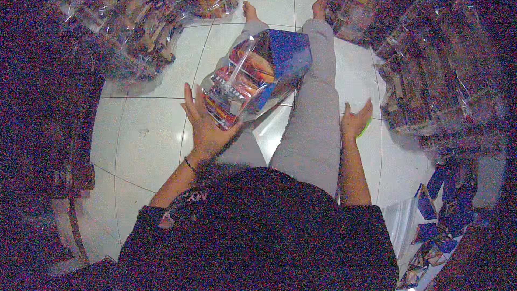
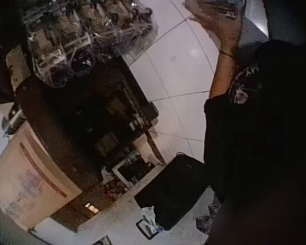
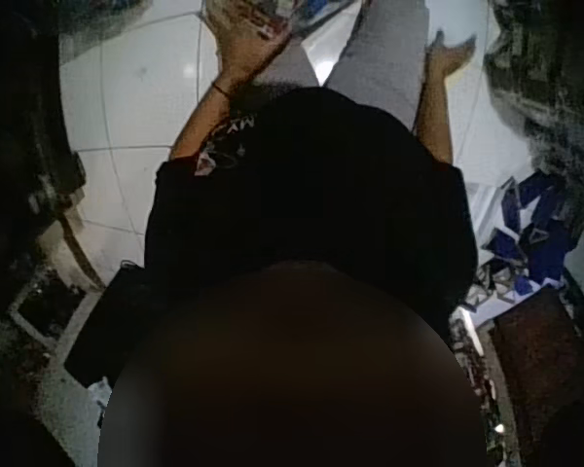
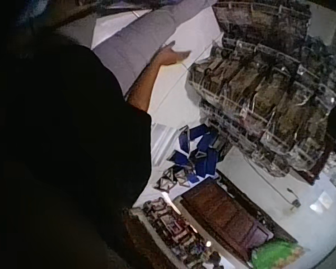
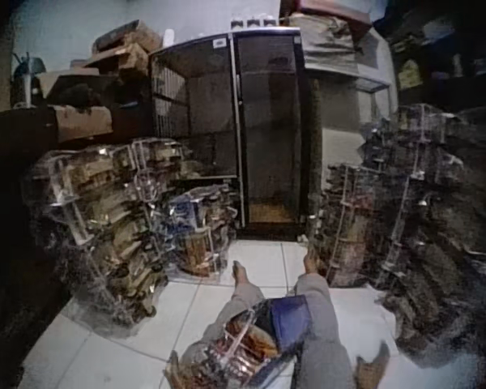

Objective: The person sits on the floor and wraps wooden toy vehicles in clear plastic bags using a tape dispenser. They place the toys into bags, seal the edges with tape, and set the finished packages aside.

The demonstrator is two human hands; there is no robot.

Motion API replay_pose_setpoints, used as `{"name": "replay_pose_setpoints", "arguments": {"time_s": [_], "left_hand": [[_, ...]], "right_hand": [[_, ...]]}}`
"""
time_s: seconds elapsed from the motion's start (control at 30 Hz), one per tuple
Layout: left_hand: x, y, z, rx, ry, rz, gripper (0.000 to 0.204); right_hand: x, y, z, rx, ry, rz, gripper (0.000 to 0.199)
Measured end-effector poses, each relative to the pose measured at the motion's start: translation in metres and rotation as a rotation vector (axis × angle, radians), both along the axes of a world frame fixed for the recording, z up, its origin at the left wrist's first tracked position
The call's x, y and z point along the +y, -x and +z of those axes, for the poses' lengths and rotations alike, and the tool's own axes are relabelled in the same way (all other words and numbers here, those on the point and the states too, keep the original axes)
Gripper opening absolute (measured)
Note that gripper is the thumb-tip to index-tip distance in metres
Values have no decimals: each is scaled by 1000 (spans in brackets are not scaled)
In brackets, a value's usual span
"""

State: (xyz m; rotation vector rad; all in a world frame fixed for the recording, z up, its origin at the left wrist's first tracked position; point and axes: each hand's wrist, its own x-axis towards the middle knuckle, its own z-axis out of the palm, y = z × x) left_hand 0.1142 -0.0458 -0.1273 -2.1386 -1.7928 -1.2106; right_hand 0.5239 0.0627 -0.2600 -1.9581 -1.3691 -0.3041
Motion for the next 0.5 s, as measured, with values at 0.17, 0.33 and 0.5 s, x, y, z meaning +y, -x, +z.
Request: {"name": "replay_pose_setpoints", "arguments": {"time_s": [0.17, 0.33, 0.5], "left_hand": [[55, 72, 4, -893, 335, -223, 100], [95, 172, 9, -1160, 619, -541, 84], [146, 160, 48, -1221, 621, -352, 68]], "right_hand": [[83, 84, 77, 1421, 268, 654, 77], [96, 102, 88, 1792, 760, 762, 59], [36, 107, 89, 1816, 910, 890, 59]]}}
